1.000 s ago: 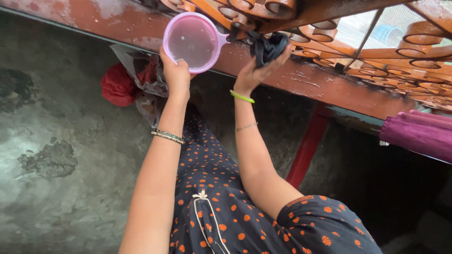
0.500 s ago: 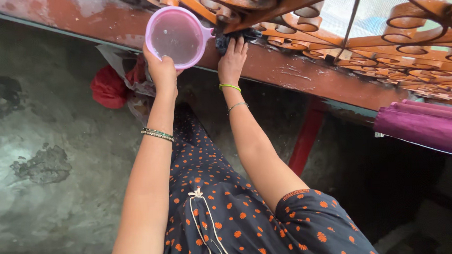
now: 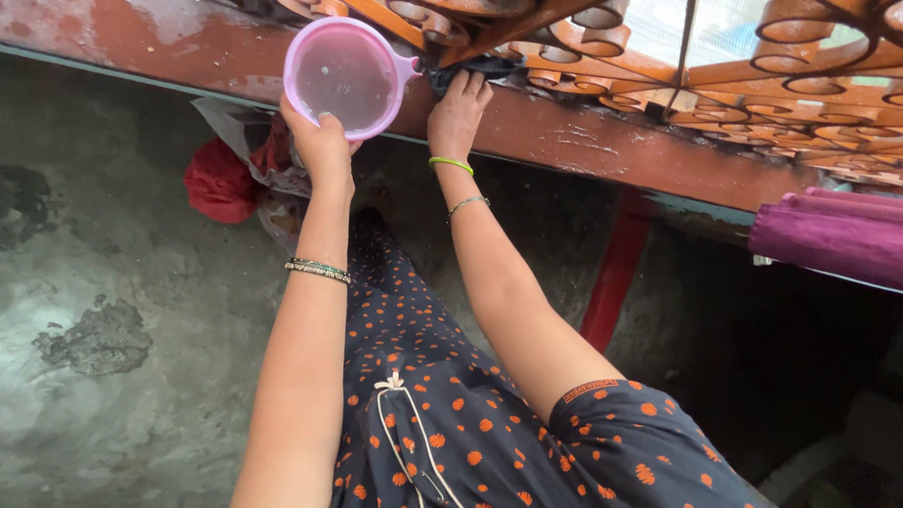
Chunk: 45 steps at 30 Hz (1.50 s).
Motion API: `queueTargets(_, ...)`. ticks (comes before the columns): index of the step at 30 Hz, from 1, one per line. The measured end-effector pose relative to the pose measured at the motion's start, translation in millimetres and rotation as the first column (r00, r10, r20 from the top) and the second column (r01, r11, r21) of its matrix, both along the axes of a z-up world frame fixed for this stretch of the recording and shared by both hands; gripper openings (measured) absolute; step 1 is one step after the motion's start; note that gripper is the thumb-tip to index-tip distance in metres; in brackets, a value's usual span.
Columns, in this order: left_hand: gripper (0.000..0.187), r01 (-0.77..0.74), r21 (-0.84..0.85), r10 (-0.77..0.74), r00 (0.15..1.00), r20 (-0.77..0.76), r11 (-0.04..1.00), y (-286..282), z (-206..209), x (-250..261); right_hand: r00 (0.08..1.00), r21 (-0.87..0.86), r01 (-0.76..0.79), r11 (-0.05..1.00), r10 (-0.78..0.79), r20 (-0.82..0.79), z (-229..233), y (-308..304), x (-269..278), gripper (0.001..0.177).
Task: The person cleans a decorative metal grill by hand with a cloth, dipping it into a small cup of water and wiping the intricate metal surfaces.
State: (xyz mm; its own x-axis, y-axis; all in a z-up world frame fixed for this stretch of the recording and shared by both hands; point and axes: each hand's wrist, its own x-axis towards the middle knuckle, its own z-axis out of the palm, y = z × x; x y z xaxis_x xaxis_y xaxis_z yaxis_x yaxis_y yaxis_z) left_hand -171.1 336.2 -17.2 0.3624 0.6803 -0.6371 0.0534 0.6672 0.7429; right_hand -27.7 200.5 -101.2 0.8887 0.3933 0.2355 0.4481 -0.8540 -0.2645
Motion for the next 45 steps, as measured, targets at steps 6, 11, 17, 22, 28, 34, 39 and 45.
queueTargets(6, 0.066, 0.001, -0.025, -0.001, 1.0, -0.012, 1.0, 1.6, 1.4, -0.2, 0.962, -0.064, -0.255, 0.965, 0.246, -0.12, 24.0, -29.0, -2.8, 0.044)
queueTargets(11, 0.068, 0.049, -0.02, -0.051, 0.995, -0.084, 0.999, 3.8, -7.6, -1.9, 0.888, 0.495, 0.069, 0.866, 0.173, -0.426, 15.9, -46.9, 3.9, 0.044)
queueTargets(17, 0.071, 0.024, -0.043, -0.027, 0.997, -0.075, 0.999, 4.1, -14.4, -1.7, 0.943, 0.897, 0.278, 0.345, 0.082, -0.324, 41.6, -20.5, -5.7, 0.061)
queueTargets(22, 0.071, 0.006, -0.04, -0.006, 1.0, 0.002, 0.999, 4.5, -14.0, -0.1, 0.99, 0.556, -0.014, 0.831, 0.089, -0.108, 18.2, -3.2, -20.5, 0.07)
queueTargets(28, 0.072, 0.018, -0.004, -0.018, 0.998, -0.053, 1.0, 4.7, -9.9, -0.7, 0.766, 0.835, 0.518, 0.186, 0.333, -0.55, 50.5, 8.6, 6.8, 0.058)
queueTargets(34, 0.072, -0.026, -0.041, 0.024, 0.999, -0.047, 0.999, -0.2, -6.8, 1.1, 0.811, 0.831, 0.368, 0.418, 0.293, -0.506, 58.6, 1.6, -6.9, 0.074)
queueTargets(39, 0.073, -0.049, -0.055, 0.045, 0.997, -0.067, 0.997, 0.9, -9.7, 3.7, 0.99, 0.232, -0.125, 0.965, 0.138, -0.037, 50.8, -23.5, 5.4, 0.078)
queueTargets(45, 0.073, -0.054, -0.026, 0.053, 0.997, -0.049, 0.998, -0.5, -11.0, 4.5, 0.981, -0.39, 0.001, 0.921, 0.076, 0.18, 103.1, -49.2, 8.7, 0.071)
